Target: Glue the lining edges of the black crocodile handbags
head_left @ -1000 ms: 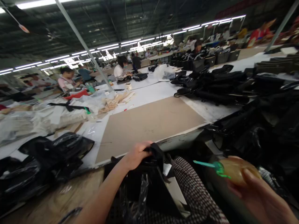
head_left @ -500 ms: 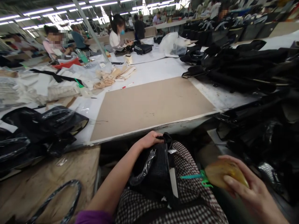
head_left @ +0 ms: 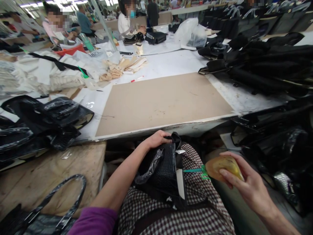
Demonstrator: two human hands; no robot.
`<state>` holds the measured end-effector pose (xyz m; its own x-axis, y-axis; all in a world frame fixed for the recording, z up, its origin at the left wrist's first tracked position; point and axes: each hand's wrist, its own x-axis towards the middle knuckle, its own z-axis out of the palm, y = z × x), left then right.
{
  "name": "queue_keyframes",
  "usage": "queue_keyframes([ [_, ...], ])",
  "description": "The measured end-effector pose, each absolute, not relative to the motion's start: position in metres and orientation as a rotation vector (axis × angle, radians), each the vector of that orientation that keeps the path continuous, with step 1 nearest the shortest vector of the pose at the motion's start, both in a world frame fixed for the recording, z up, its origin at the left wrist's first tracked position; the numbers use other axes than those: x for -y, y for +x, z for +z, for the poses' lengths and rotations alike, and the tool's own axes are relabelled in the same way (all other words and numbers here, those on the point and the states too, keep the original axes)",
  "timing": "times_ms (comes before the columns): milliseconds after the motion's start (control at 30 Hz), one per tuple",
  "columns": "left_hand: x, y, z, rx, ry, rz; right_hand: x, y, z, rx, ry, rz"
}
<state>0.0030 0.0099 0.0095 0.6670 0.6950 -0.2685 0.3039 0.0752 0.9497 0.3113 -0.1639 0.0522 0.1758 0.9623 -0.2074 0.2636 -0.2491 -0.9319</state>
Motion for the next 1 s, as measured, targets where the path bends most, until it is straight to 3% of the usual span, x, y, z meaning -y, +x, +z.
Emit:
queue_keyframes([
  [1000,-0.010,0.007,0.004,-0.935,1.470,0.359,0.202,0.323,0.056,1.214,-1.610,1.391],
])
